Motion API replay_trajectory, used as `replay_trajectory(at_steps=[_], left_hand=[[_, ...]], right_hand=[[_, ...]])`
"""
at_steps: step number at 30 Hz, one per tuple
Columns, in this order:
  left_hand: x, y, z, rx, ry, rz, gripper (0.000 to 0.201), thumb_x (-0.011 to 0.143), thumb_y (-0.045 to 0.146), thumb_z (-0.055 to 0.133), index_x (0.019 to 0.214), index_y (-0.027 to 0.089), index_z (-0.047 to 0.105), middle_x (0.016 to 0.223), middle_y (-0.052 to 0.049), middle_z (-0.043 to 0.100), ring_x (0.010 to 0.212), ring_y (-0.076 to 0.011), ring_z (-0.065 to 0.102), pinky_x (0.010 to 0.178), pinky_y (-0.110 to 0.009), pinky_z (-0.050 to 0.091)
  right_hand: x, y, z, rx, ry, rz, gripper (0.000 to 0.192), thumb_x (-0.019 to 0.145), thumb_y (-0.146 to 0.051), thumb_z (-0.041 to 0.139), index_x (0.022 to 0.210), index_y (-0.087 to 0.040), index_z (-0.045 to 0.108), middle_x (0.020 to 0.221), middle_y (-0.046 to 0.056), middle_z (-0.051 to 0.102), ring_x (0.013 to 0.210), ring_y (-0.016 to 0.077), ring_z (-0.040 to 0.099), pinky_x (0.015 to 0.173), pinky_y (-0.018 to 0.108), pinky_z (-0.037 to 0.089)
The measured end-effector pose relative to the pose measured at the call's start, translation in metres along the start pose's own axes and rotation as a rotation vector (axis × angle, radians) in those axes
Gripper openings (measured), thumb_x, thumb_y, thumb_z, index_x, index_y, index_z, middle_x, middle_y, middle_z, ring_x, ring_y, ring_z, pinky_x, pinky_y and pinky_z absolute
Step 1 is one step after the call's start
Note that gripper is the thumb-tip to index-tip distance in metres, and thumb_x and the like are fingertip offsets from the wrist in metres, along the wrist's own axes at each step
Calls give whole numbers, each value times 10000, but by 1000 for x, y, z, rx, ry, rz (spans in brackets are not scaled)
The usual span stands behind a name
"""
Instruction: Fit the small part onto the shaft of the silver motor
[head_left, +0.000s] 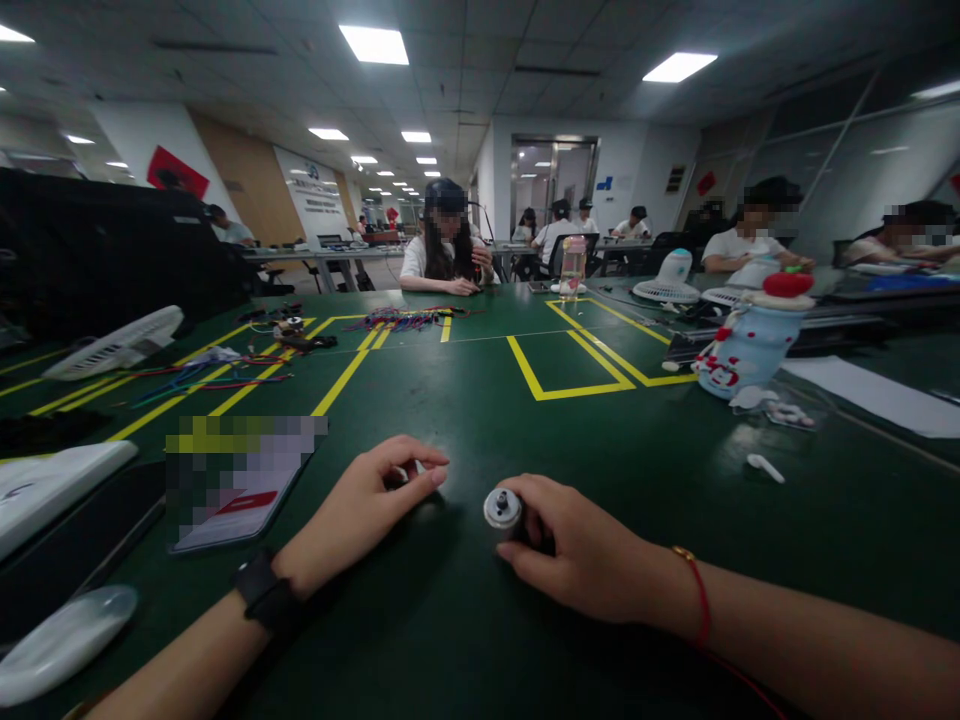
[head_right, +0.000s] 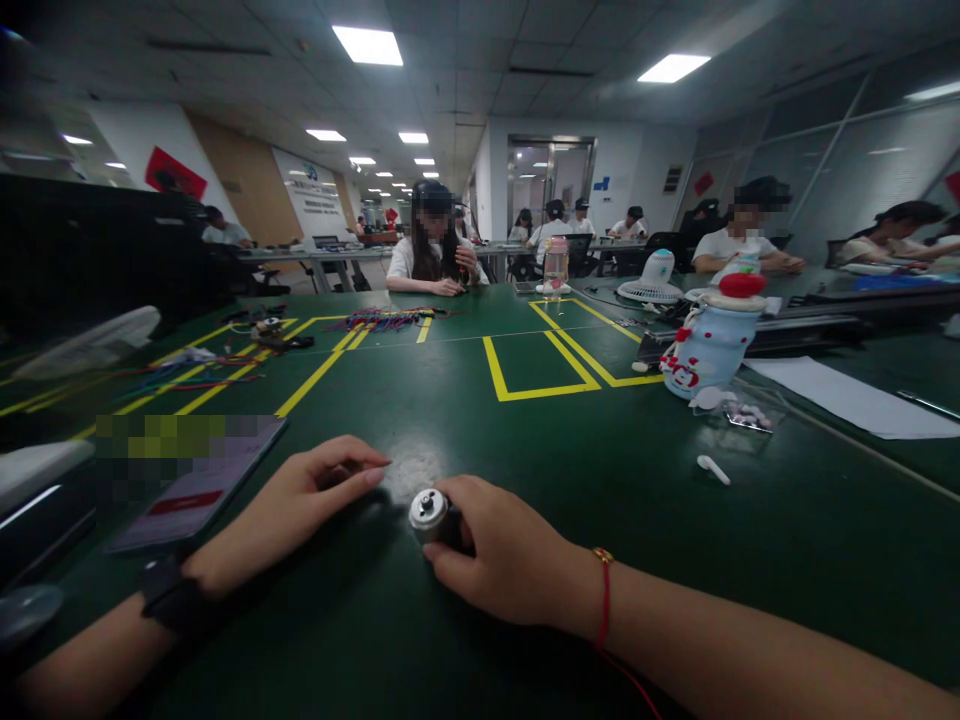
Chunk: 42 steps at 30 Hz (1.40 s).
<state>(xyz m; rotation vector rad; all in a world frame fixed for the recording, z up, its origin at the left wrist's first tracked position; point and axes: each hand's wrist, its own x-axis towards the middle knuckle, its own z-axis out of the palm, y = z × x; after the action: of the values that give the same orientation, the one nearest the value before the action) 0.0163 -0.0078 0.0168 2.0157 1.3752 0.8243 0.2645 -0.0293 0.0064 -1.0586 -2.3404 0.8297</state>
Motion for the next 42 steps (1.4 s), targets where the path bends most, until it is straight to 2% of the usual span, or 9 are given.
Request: replay_trajectory(at_steps=[5,11,14,16,22,26,30,34,42], left_hand=[[-9,32,18,-45,-16,185,153,905,302,587,1002,261,697,978,-26,618,913,-181,587,814,-320,466],[-10,41,26,-48,14,215,123,900,246,600,898,253,723,889,-10,578,836,-163,567,745,-291,452],[-10,37,20,-70,62,189,121,902,277,599,924,269,718,892,-7,566,847,-169,564,762,-301,444],[-10,33,15,-71,46,170,123,904,293,598,926,270,716,898,-5,564,848,-168,565,765,-299,441],[-8,14,8,68,-200,172,130,891,293,612,879,251,734,928,-9,576,873,-171,570,789,-297,445],[-7,6,12,130,-264,203,130,878,318,629,884,260,746,926,-14,594,896,-179,571,811,-305,449],[-6,5,13,122,-270,208,127,878,318,628,897,271,745,938,-13,613,912,-182,577,825,-311,451],[-3,0,7,81,-238,154,172,916,299,554,937,258,720,964,-14,627,912,-181,592,831,-321,465],[9,-37,-18,134,-125,24,268,917,411,500,962,233,695,1017,-49,642,965,-241,597,892,-416,459]], right_hand=[[0,2,1,-7,10,-35,241,817,-228,610,1042,-183,534,892,20,558,697,135,489,610,268,389],[1,2,2,-17,18,-57,213,815,-223,612,1008,-181,532,876,17,549,685,131,473,607,267,379],[1,1,2,-7,20,-49,233,808,-220,622,1022,-182,539,889,20,558,688,131,476,612,267,381],[1,0,1,2,13,-37,241,807,-216,621,1034,-185,546,891,19,561,688,133,482,609,266,382],[0,0,0,21,3,-15,257,812,-204,617,1061,-185,557,893,25,576,683,134,494,592,265,380],[0,1,1,18,13,-16,242,812,-202,617,1046,-180,558,881,23,574,676,132,493,592,266,380],[-1,0,1,14,7,-14,242,812,-208,619,1046,-181,559,873,22,575,681,136,496,595,267,387],[-1,0,0,16,9,-8,267,812,-213,625,1068,-181,559,903,33,580,688,137,496,606,270,396],[-1,1,-2,32,0,-1,305,814,-229,633,1106,-185,555,924,36,577,696,133,498,615,269,411]])
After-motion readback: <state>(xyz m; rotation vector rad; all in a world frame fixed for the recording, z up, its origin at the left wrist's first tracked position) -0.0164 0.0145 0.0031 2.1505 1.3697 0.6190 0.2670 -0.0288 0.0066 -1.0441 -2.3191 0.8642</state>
